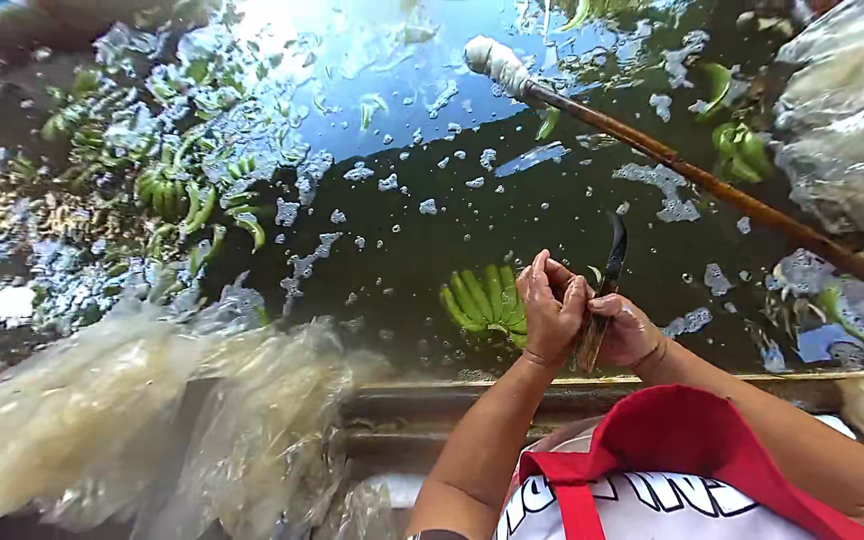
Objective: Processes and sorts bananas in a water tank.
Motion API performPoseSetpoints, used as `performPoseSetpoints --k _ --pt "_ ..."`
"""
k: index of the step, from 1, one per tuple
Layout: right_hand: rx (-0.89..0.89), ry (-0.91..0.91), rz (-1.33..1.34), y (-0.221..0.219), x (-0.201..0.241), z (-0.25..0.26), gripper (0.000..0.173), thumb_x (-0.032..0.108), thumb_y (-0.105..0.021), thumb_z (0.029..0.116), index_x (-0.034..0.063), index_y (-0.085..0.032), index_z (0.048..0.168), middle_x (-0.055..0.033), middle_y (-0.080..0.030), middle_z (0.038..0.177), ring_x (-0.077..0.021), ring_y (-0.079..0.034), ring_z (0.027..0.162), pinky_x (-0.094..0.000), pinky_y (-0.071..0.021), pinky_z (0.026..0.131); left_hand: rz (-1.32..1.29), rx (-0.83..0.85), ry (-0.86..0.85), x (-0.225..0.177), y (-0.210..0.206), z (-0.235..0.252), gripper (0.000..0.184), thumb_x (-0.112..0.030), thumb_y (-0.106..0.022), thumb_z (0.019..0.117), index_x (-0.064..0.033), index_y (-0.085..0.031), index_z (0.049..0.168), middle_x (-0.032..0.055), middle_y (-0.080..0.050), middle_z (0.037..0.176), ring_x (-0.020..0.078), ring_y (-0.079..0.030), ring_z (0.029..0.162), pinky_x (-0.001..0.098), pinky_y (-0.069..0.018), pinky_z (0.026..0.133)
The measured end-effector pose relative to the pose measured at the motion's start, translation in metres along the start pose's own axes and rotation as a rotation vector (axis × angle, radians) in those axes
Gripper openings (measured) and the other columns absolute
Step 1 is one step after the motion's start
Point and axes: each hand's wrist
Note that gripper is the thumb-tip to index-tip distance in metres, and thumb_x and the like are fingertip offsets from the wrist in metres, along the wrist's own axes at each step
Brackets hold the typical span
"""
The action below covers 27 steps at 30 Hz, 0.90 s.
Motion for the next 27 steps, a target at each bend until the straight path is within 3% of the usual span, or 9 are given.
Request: performPoseSetpoints --k 8,12,16,18,20,23,25,26,27 --pt "-0.100 -0.004 -0.085 -0.012 -0.006 -0.009 0.037 0.041 -0.077 0.0818 0.0247 -0.064 0.113 0.0103 -0.074 0.097 -0.0013 -0.070 0.092 -0.0237 -0.0584 0.085 -0.006 -0.029 0.042 -0.001 0.000 -0.009 0.048 -0.010 -0.055 0.0956 0.0153 -0.047 0.135 0.0236 -0.063 0.107 0.0289 -0.059 0.103 0.0404 -0.0483 0.092" --pt "-0.070 -0.001 -0.134 -0.010 -0.008 -0.012 0.040 0.043 -0.076 0.0829 0.0236 -0.062 0.115 0.0113 -0.073 0.097 -0.0006 -0.069 0.093 -0.0236 -0.0578 0.086 -0.053 -0.020 0.093 -0.005 0.000 -0.012 0.044 -0.010 -0.052 0.0973 0.0144 -0.048 0.134 0.0234 -0.063 0.109 0.0261 -0.060 0.103 0.0390 -0.0491 0.092" --pt "-0.064 -0.002 -0.182 -0.008 -0.009 -0.017 0.053 0.034 -0.070 0.0843 0.0207 -0.049 0.131 0.0118 -0.071 0.102 -0.0002 -0.068 0.097 -0.0229 -0.0568 0.088 -0.036 -0.003 0.149 -0.012 0.000 -0.013 0.036 -0.010 -0.047 0.1016 0.0117 -0.052 0.130 0.0197 -0.063 0.105 0.0207 -0.060 0.096 0.0365 -0.0503 0.088" --pt "-0.065 0.002 -0.178 -0.009 -0.009 -0.020 0.060 0.034 -0.070 0.0837 0.0195 -0.046 0.136 0.0122 -0.070 0.106 0.0002 -0.067 0.099 -0.0213 -0.0558 0.089 -0.019 0.016 0.190 -0.018 0.003 -0.011 0.030 -0.009 -0.046 0.1048 0.0106 -0.055 0.126 0.0184 -0.063 0.103 0.0185 -0.061 0.091 0.0355 -0.0511 0.085" --pt "-0.034 0.036 -0.155 -0.008 -0.007 -0.023 0.071 0.042 -0.074 0.0846 0.0178 -0.044 0.144 0.0106 -0.069 0.118 -0.0023 -0.066 0.108 -0.0232 -0.0544 0.095 -0.023 0.065 0.211 -0.021 0.007 -0.009 0.027 -0.011 -0.044 0.1079 0.0088 -0.057 0.122 0.0171 -0.063 0.104 0.0169 -0.061 0.090 0.0351 -0.0512 0.084" --pt "0.005 0.065 -0.108 -0.005 -0.004 -0.028 0.087 0.051 -0.077 0.0828 0.0147 -0.041 0.153 0.0038 -0.062 0.139 -0.0120 -0.058 0.129 -0.0351 -0.0501 0.108 -0.143 0.178 0.198 -0.019 0.017 -0.004 0.035 -0.016 -0.033 0.1112 0.0063 -0.059 0.120 0.0108 -0.063 0.106 0.0097 -0.059 0.095 0.0302 -0.0500 0.088" --pt "-0.014 0.075 -0.080 -0.007 -0.002 -0.031 0.076 0.048 -0.078 0.0823 0.0190 -0.050 0.146 0.0066 -0.066 0.132 -0.0095 -0.062 0.123 -0.0328 -0.0524 0.105 -0.181 0.251 0.177 -0.018 0.018 -0.006 0.038 -0.017 -0.039 0.1092 0.0073 -0.051 0.136 0.0142 -0.064 0.113 0.0123 -0.061 0.100 0.0322 -0.0512 0.092" --pt "-0.053 0.073 -0.061 -0.010 -0.001 -0.032 0.059 0.045 -0.080 0.0797 0.0227 -0.061 0.131 0.0092 -0.073 0.116 -0.0055 -0.068 0.109 -0.0281 -0.0559 0.097 -0.178 0.276 0.168 -0.017 0.017 -0.008 0.046 -0.015 -0.049 0.1050 0.0079 -0.044 0.144 0.0181 -0.064 0.116 0.0171 -0.063 0.102 0.0357 -0.0522 0.093" --pt "-0.067 0.066 -0.059 -0.012 -0.002 -0.032 0.047 0.043 -0.081 0.0787 0.0246 -0.065 0.119 0.0109 -0.075 0.104 -0.0024 -0.070 0.098 -0.0240 -0.0574 0.091 -0.173 0.273 0.167 -0.018 0.016 -0.010 0.054 -0.013 -0.058 0.1008 0.0076 -0.040 0.148 0.0182 -0.064 0.113 0.0184 -0.063 0.098 0.0360 -0.0524 0.090"
Point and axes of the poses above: each hand's wrist, its own z-axis towards the middle knuckle, its own y-axis out of the back of the hand, x = y × z
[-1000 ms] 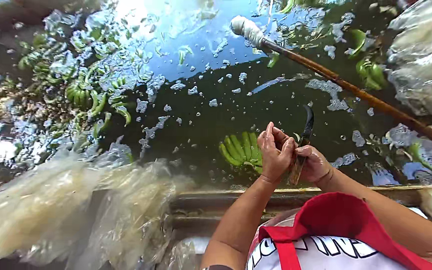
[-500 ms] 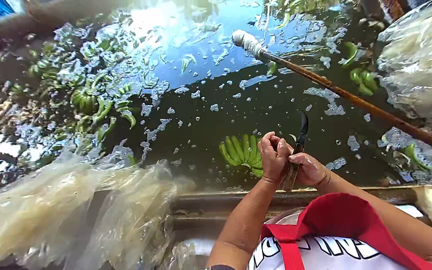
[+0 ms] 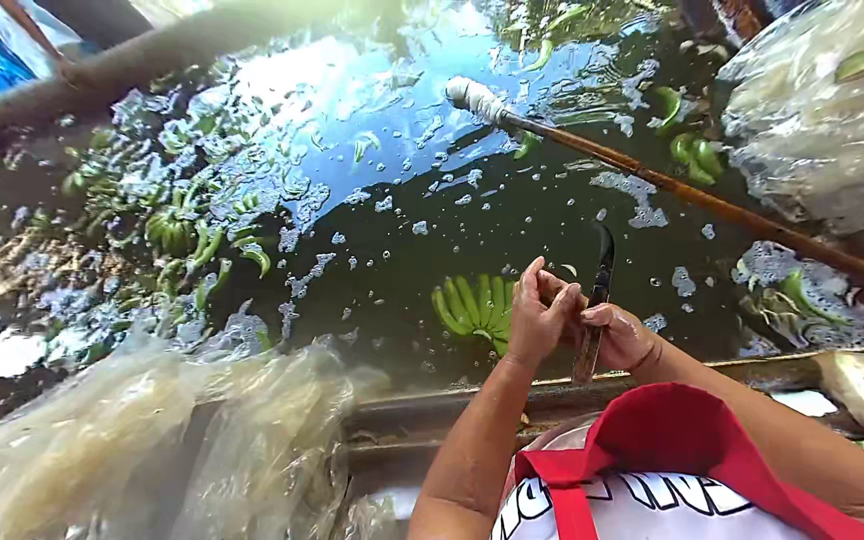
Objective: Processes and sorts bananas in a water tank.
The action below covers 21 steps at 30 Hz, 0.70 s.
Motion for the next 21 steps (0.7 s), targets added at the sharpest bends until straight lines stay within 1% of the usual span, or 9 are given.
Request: performPoseSetpoints --k 1,2,4,9,11,14,16,19,21 --pt "0.007 -0.008 -0.014 0.001 -0.001 0.000 0.042 0.041 -0.080 0.0794 0.0252 -0.063 0.115 0.0123 -0.074 0.098 -0.0005 -0.069 0.093 -0.0218 -0.0569 0.088 0.000 -0.018 0.004 0.000 -0.002 -0.001 0.054 -0.011 -0.061 0.0987 0.0067 -0.042 0.146 0.0136 -0.063 0.106 0.0145 -0.061 0.092 0.0321 -0.0526 0.086" --pt "0.015 -0.016 -0.043 0.001 -0.002 -0.001 0.044 0.041 -0.078 0.0809 0.0247 -0.059 0.117 0.0134 -0.073 0.098 0.0004 -0.068 0.093 -0.0211 -0.0562 0.089 -0.004 -0.045 0.008 -0.001 -0.005 -0.003 0.049 -0.009 -0.060 0.0981 0.0064 -0.046 0.141 0.0097 -0.061 0.100 0.0108 -0.059 0.087 0.0285 -0.0521 0.081" --pt "-0.009 -0.028 -0.097 0.001 -0.003 -0.002 0.046 0.038 -0.076 0.0819 0.0224 -0.056 0.120 0.0138 -0.072 0.097 0.0014 -0.068 0.091 -0.0199 -0.0562 0.086 0.013 -0.099 -0.003 -0.002 -0.009 -0.004 0.040 -0.008 -0.056 0.0986 0.0076 -0.051 0.136 0.0096 -0.060 0.097 0.0106 -0.057 0.085 0.0281 -0.0503 0.079" --pt "-0.004 -0.043 -0.147 0.001 -0.006 0.000 0.051 0.034 -0.071 0.0842 0.0193 -0.052 0.129 0.0127 -0.071 0.101 0.0002 -0.068 0.095 -0.0218 -0.0564 0.088 0.195 -0.182 -0.051 0.000 -0.015 -0.003 0.037 -0.008 -0.047 0.1026 0.0116 -0.054 0.133 0.0237 -0.065 0.108 0.0289 -0.061 0.103 0.0433 -0.0492 0.092" --pt "0.002 -0.050 -0.147 0.002 -0.008 0.001 0.050 0.033 -0.071 0.0846 0.0200 -0.052 0.129 0.0129 -0.071 0.101 0.0006 -0.068 0.094 -0.0215 -0.0562 0.088 0.244 -0.218 -0.076 0.003 -0.016 -0.002 0.036 -0.007 -0.043 0.1031 0.0126 -0.057 0.130 0.0266 -0.064 0.109 0.0334 -0.061 0.105 0.0461 -0.0485 0.093" --pt "-0.004 -0.069 -0.184 0.001 -0.007 0.003 0.056 0.032 -0.069 0.0842 0.0207 -0.047 0.135 0.0135 -0.070 0.105 0.0007 -0.067 0.096 -0.0207 -0.0555 0.089 0.304 -0.227 -0.074 0.004 -0.015 -0.001 0.036 -0.007 -0.039 0.1055 0.0140 -0.059 0.127 0.0315 -0.063 0.121 0.0391 -0.061 0.114 0.0493 -0.0469 0.100" --pt "0.014 -0.068 -0.161 0.004 -0.008 0.003 0.066 0.039 -0.071 0.0853 0.0217 -0.044 0.143 0.0119 -0.069 0.115 -0.0028 -0.067 0.104 -0.0243 -0.0558 0.093 0.311 -0.203 -0.048 -0.001 -0.010 0.000 0.036 -0.009 -0.038 0.1085 0.0129 -0.061 0.125 0.0300 -0.063 0.125 0.0380 -0.062 0.116 0.0492 -0.0464 0.102" --pt "0.067 -0.029 -0.072 0.009 -0.007 0.004 0.074 0.042 -0.072 0.0866 0.0222 -0.045 0.152 0.0067 -0.064 0.133 -0.0116 -0.062 0.123 -0.0364 -0.0535 0.104 0.200 -0.092 -0.026 -0.003 0.006 0.001 0.040 -0.015 -0.034 0.1121 0.0087 -0.063 0.126 0.0230 -0.066 0.125 0.0274 -0.064 0.114 0.0437 -0.0492 0.102" --pt "0.097 -0.008 -0.019 0.010 -0.005 0.004 0.067 0.041 -0.072 0.0877 0.0243 -0.051 0.149 0.0062 -0.066 0.132 -0.0125 -0.062 0.123 -0.0380 -0.0533 0.104 0.124 -0.018 -0.057 0.002 0.010 0.000 0.039 -0.016 -0.038 0.1097 0.0079 -0.057 0.135 0.0221 -0.064 0.125 0.0247 -0.062 0.113 0.0418 -0.0494 0.100"
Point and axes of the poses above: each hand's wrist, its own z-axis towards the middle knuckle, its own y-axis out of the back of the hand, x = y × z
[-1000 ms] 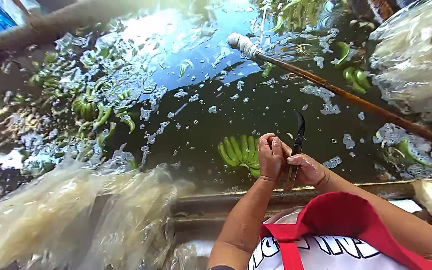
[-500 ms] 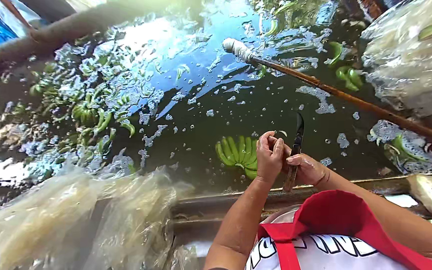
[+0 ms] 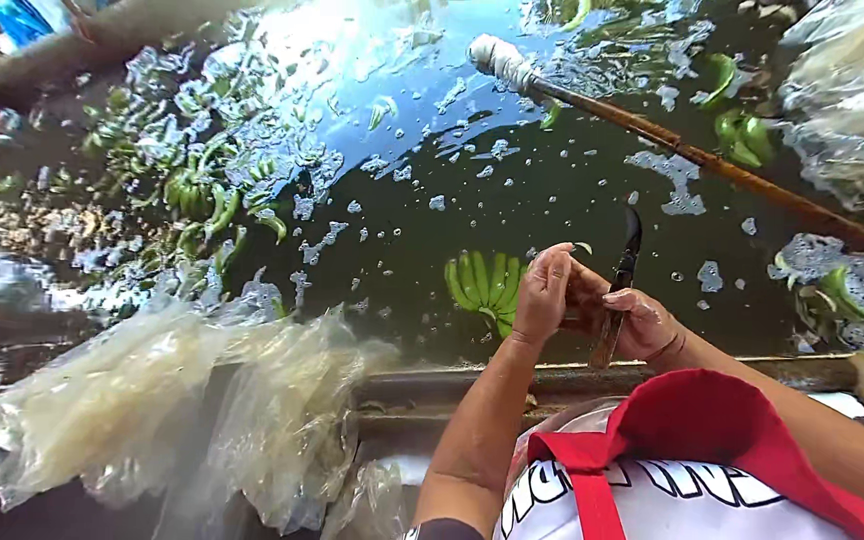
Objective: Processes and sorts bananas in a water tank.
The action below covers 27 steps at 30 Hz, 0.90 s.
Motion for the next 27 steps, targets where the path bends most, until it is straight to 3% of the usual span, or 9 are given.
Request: performPoseSetpoints --k 1,3,12,14,17,19,21,24,27 --pt "0.003 0.009 0.022 0.000 0.001 0.000 0.058 0.041 -0.073 0.0880 0.0268 -0.057 0.142 0.0075 -0.069 0.126 -0.0104 -0.065 0.118 -0.0353 -0.0550 0.101 -0.002 0.015 -0.029 0.003 -0.001 0.000 0.041 -0.013 -0.045 0.1061 0.0094 -0.052 0.140 0.0239 -0.064 0.123 0.0273 -0.062 0.112 0.0433 -0.0492 0.100" --pt "0.019 0.009 0.030 -0.001 0.000 0.001 0.053 0.043 -0.073 0.0887 0.0279 -0.058 0.138 0.0090 -0.071 0.120 -0.0077 -0.067 0.111 -0.0309 -0.0565 0.097 0.028 -0.026 -0.063 0.006 -0.007 -0.002 0.044 -0.009 -0.054 0.1017 0.0108 -0.048 0.141 0.0221 -0.065 0.114 0.0262 -0.061 0.107 0.0410 -0.0500 0.096" --pt "0.095 0.012 0.007 -0.001 -0.006 0.003 0.055 0.040 -0.070 0.0917 0.0274 -0.050 0.141 0.0110 -0.070 0.118 -0.0027 -0.067 0.107 -0.0229 -0.0546 0.095 0.302 -0.263 -0.122 0.003 -0.023 -0.004 0.033 -0.006 -0.043 0.1040 0.0141 -0.063 0.120 0.0304 -0.067 0.114 0.0402 -0.063 0.110 0.0507 -0.0464 0.101" --pt "0.092 -0.005 -0.011 0.000 -0.007 0.002 0.061 0.042 -0.070 0.0910 0.0258 -0.047 0.145 0.0102 -0.068 0.124 -0.0045 -0.065 0.114 -0.0258 -0.0530 0.099 0.263 -0.232 -0.064 -0.002 -0.019 -0.005 0.033 -0.006 -0.040 0.1063 0.0136 -0.064 0.118 0.0295 -0.067 0.113 0.0382 -0.064 0.110 0.0497 -0.0474 0.100" --pt "0.032 -0.034 0.010 0.000 -0.005 -0.003 0.083 0.049 -0.073 0.0866 0.0212 -0.039 0.157 0.0047 -0.061 0.141 -0.0136 -0.058 0.130 -0.0395 -0.0494 0.108 0.090 -0.079 0.001 -0.004 -0.003 -0.005 0.038 -0.010 -0.033 0.1110 0.0115 -0.063 0.122 0.0241 -0.068 0.116 0.0263 -0.065 0.108 0.0419 -0.0502 0.098" --pt "0.017 -0.032 0.059 -0.001 -0.003 -0.004 0.077 0.049 -0.074 0.0849 0.0222 -0.047 0.152 0.0031 -0.064 0.137 -0.0154 -0.060 0.127 -0.0416 -0.0508 0.106 0.038 0.022 -0.023 0.001 0.005 -0.006 0.038 -0.012 -0.039 0.1087 0.0107 -0.056 0.134 0.0243 -0.064 0.124 0.0257 -0.063 0.112 0.0419 -0.0499 0.100" --pt "0.009 -0.023 0.098 -0.003 -0.003 -0.005 0.066 0.046 -0.076 0.0848 0.0250 -0.055 0.144 0.0053 -0.068 0.127 -0.0121 -0.064 0.119 -0.0366 -0.0542 0.101 0.065 0.032 -0.051 0.005 0.002 -0.009 0.042 -0.008 -0.054 0.1021 0.0115 -0.050 0.139 0.0272 -0.063 0.123 0.0300 -0.063 0.110 0.0443 -0.0514 0.097" --pt "0.037 -0.014 0.112 -0.004 -0.004 -0.006 0.052 0.042 -0.075 0.0872 0.0261 -0.061 0.135 0.0071 -0.071 0.119 -0.0087 -0.066 0.113 -0.0319 -0.0547 0.100 0.084 -0.070 -0.051 0.004 -0.007 -0.013 0.036 -0.008 -0.056 0.1007 0.0109 -0.055 0.132 0.0241 -0.065 0.115 0.0274 -0.064 0.107 0.0421 -0.0521 0.094" --pt "0.095 -0.004 0.085 -0.002 -0.005 -0.005 0.051 0.040 -0.070 0.0914 0.0274 -0.055 0.139 0.0088 -0.070 0.120 -0.0067 -0.065 0.114 -0.0298 -0.0524 0.102 0.170 -0.175 -0.111 0.004 -0.014 -0.013 0.029 -0.007 -0.052 0.1018 0.0121 -0.061 0.122 0.0251 -0.067 0.111 0.0317 -0.064 0.108 0.0455 -0.0502 0.097"
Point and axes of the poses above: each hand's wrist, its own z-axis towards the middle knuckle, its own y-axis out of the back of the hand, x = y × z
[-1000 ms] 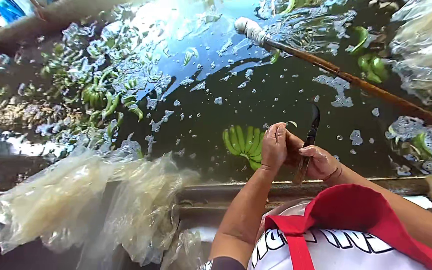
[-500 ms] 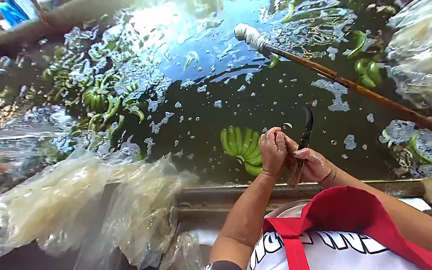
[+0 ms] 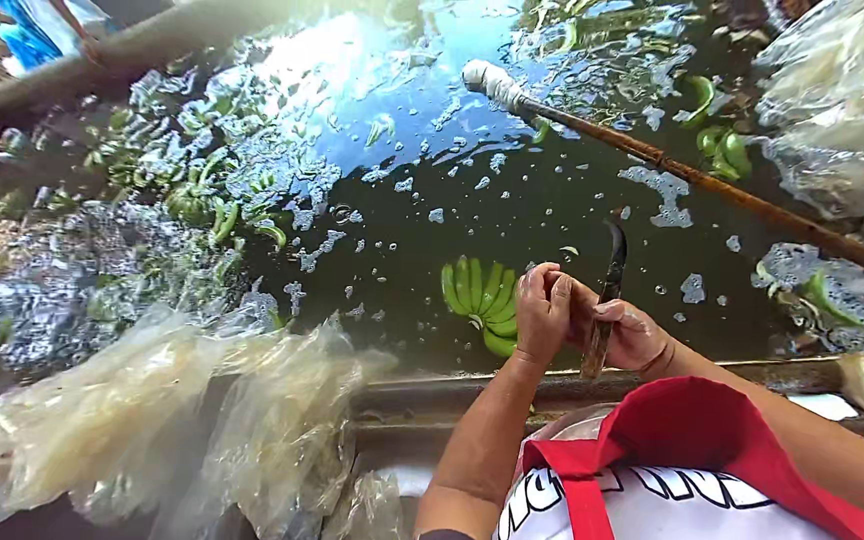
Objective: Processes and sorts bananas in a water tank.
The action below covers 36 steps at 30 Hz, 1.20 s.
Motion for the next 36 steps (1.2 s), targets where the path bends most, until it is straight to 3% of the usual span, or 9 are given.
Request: performPoseSetpoints --k 6,12,14,16,18,20,25,30,36 --pt "-0.023 0.001 -0.004 -0.001 -0.004 0.002 0.059 0.039 -0.071 0.0904 0.0247 -0.051 0.144 0.0083 -0.069 0.123 -0.0060 -0.065 0.115 -0.0277 -0.0517 0.103 0.139 -0.045 -0.027 -0.001 -0.003 0.003 0.028 -0.004 -0.046 0.1029 0.0144 -0.065 0.112 0.0295 -0.068 0.112 0.0394 -0.065 0.111 0.0507 -0.0460 0.104" --pt "-0.034 -0.017 0.010 0.010 0.000 0.003 0.070 0.049 -0.074 0.0860 0.0227 -0.055 0.148 0.0011 -0.063 0.141 -0.0181 -0.055 0.134 -0.0453 -0.0474 0.111 -0.227 0.181 0.129 0.003 0.021 0.012 0.043 -0.012 -0.029 0.1107 0.0090 -0.060 0.132 0.0200 -0.064 0.130 0.0185 -0.061 0.119 0.0371 -0.0466 0.106" --pt "-0.050 -0.031 0.024 0.010 0.002 0.005 0.069 0.049 -0.075 0.0848 0.0228 -0.056 0.146 0.0009 -0.065 0.138 -0.0181 -0.058 0.132 -0.0450 -0.0493 0.109 -0.270 0.226 0.110 0.006 0.025 0.012 0.042 -0.010 -0.034 0.1088 0.0080 -0.054 0.140 0.0209 -0.059 0.139 0.0204 -0.058 0.124 0.0382 -0.0449 0.108" --pt "-0.059 -0.042 0.053 0.010 0.003 0.004 0.070 0.047 -0.076 0.0845 0.0218 -0.056 0.147 0.0003 -0.066 0.136 -0.0179 -0.060 0.129 -0.0440 -0.0508 0.107 -0.286 0.224 0.081 0.009 0.025 0.011 0.041 -0.006 -0.041 0.1051 0.0072 -0.050 0.143 0.0208 -0.060 0.136 0.0182 -0.061 0.118 0.0361 -0.0489 0.103" --pt "-0.054 -0.049 0.064 0.012 0.004 0.005 0.070 0.046 -0.075 0.0854 0.0213 -0.055 0.147 -0.0005 -0.066 0.136 -0.0188 -0.061 0.128 -0.0440 -0.0511 0.106 -0.278 0.195 0.048 0.012 0.024 0.010 0.040 -0.001 -0.050 0.1008 0.0081 -0.052 0.139 0.0203 -0.061 0.132 0.0154 -0.063 0.112 0.0320 -0.0525 0.098" --pt "-0.046 -0.043 0.064 0.012 0.004 0.006 0.069 0.045 -0.075 0.0855 0.0207 -0.055 0.147 -0.0018 -0.066 0.135 -0.0205 -0.060 0.129 -0.0464 -0.0513 0.106 -0.208 0.152 -0.062 0.016 0.025 0.011 0.032 0.005 -0.057 0.0952 0.0110 -0.062 0.127 0.0241 -0.059 0.133 0.0207 -0.063 0.114 0.0328 -0.0538 0.096" --pt "-0.129 -0.109 -0.025 0.010 0.006 0.005 0.070 0.047 -0.076 0.0832 0.0198 -0.053 0.144 0.0002 -0.068 0.132 -0.0195 -0.062 0.127 -0.0448 -0.0531 0.103 0.090 0.073 -0.340 0.023 0.028 0.014 0.018 0.001 -0.064 0.0918 0.0041 -0.077 0.104 0.0256 -0.068 0.119 0.0399 -0.059 0.121 0.0508 -0.0461 0.106" --pt "-0.132 -0.169 -0.049 0.012 0.009 0.003 0.068 0.047 -0.078 0.0825 0.0187 -0.059 0.142 -0.0009 -0.069 0.133 -0.0214 -0.062 0.128 -0.0467 -0.0534 0.104 0.183 0.119 -0.442 0.025 0.036 0.016 0.015 0.002 -0.064 0.0915 0.0054 -0.078 0.095 0.0212 -0.076 0.104 0.0349 -0.073 0.104 0.0455 -0.0563 0.097" --pt "-0.168 -0.218 -0.124 0.015 0.013 0.000 0.067 0.054 -0.075 0.0806 0.0173 -0.065 0.136 -0.0033 -0.071 0.127 -0.0215 -0.066 0.122 -0.0454 -0.0566 0.098 0.102 0.101 -0.457 0.024 0.033 0.009 0.013 0.008 -0.064 0.0880 0.0098 -0.076 0.091 0.0241 -0.076 0.098 0.0346 -0.075 0.097 0.0399 -0.0584 0.092"
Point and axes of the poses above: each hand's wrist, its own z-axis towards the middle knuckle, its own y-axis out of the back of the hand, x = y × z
